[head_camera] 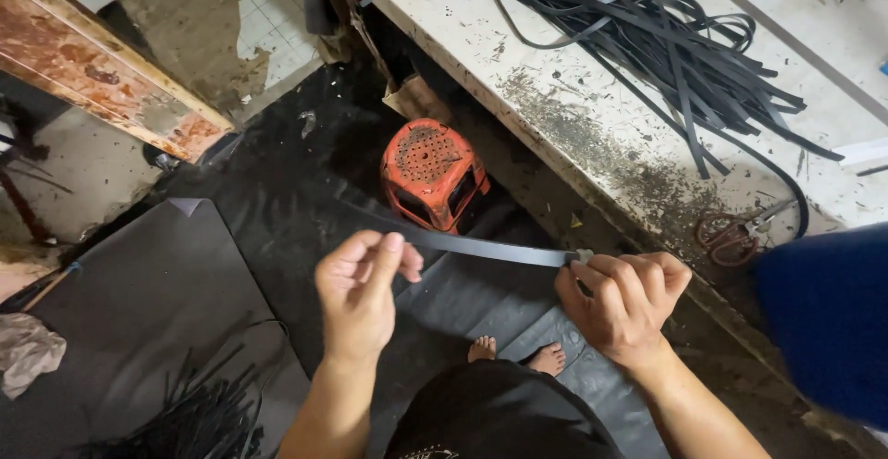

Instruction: Applying edge paint to the ends of thin leather straps using a small applicator tool over a makeshift workstation.

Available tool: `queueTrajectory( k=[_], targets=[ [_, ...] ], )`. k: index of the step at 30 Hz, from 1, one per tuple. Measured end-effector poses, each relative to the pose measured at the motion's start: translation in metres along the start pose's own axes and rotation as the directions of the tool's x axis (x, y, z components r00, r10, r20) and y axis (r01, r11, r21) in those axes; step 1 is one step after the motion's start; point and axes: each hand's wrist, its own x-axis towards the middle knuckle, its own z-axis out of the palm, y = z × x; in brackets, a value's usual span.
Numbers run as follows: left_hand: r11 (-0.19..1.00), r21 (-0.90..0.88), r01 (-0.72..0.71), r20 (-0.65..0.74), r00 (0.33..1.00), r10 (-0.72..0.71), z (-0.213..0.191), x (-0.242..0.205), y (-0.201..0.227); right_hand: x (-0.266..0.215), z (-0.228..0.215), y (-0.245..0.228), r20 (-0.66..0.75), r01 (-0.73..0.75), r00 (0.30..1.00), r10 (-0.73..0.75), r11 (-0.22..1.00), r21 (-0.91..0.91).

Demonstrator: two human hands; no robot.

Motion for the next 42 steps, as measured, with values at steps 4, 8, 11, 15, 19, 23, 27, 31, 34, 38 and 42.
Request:
queueTrajectory(
  k=[4, 8, 11, 15, 19, 23, 27, 31, 34, 38, 42],
  targets=[
    [0.998, -0.048, -0.027, -0.050, 0.998, 0.024, -0.010, -0.007, -0.009, 0.005, 0.003, -0.010, -0.006, 0.014, 1.000, -0.014, 1.000, 0.013],
    [0.995, -0.100, 0.005, 0.001, 1.000, -0.005, 0.013, -0.028, -0.010, 0.020, 0.007, -0.023, -0.011, 0.038, 0.999, -0.037, 0.999, 0.035],
    [0.996, -0.042, 0.074, 0.157, 0.985, -0.067, 0.031, -0.043, -0.005, 0.029, 0.007, -0.033, 0.030, 0.049, 0.998, -0.050, 0.998, 0.043],
    [0.992, -0.023, 0.124, 0.173, 0.978, -0.118, 0.054, -0.052, -0.002, 0.033, 0.009, -0.040, 0.073, 0.085, 0.993, -0.089, 0.995, 0.053],
    [0.985, -0.032, 0.172, 0.140, 0.976, -0.166, 0.047, -0.054, 0.001, 0.030, 0.007, -0.039, 0.074, 0.058, 0.995, -0.062, 0.997, 0.057],
    [0.996, -0.040, 0.083, 0.070, 0.994, -0.080, 0.027, -0.054, -0.002, 0.007, 0.005, -0.031, 0.099, 0.007, 0.995, -0.009, 1.000, 0.023],
    [0.970, -0.242, -0.027, -0.012, 1.000, 0.025, 0.025, -0.063, -0.026, 0.004, 0.002, -0.037, 0.103, -0.005, 0.995, 0.002, 1.000, 0.028],
    [0.979, -0.083, 0.186, 0.060, 0.982, -0.182, 0.038, -0.070, -0.019, 0.028, 0.004, -0.046, 0.081, 0.048, 0.995, -0.054, 0.996, 0.072],
    [0.985, 0.061, 0.161, 0.056, 0.985, -0.165, 0.034, -0.067, -0.009, 0.026, 0.004, -0.044, 0.079, 0.058, 0.995, -0.062, 0.997, 0.051],
    [0.986, -0.162, 0.024, -0.022, 0.999, -0.028, 0.022, -0.068, -0.020, 0.014, 0.003, -0.037, 0.126, 0.030, 0.991, -0.034, 0.999, 0.038],
    [0.982, -0.003, 0.190, 0.015, 0.982, -0.190, 0.036, -0.062, -0.007, 0.036, 0.006, -0.049, 0.084, 0.082, 0.993, -0.087, 0.995, 0.061]
  ],
)
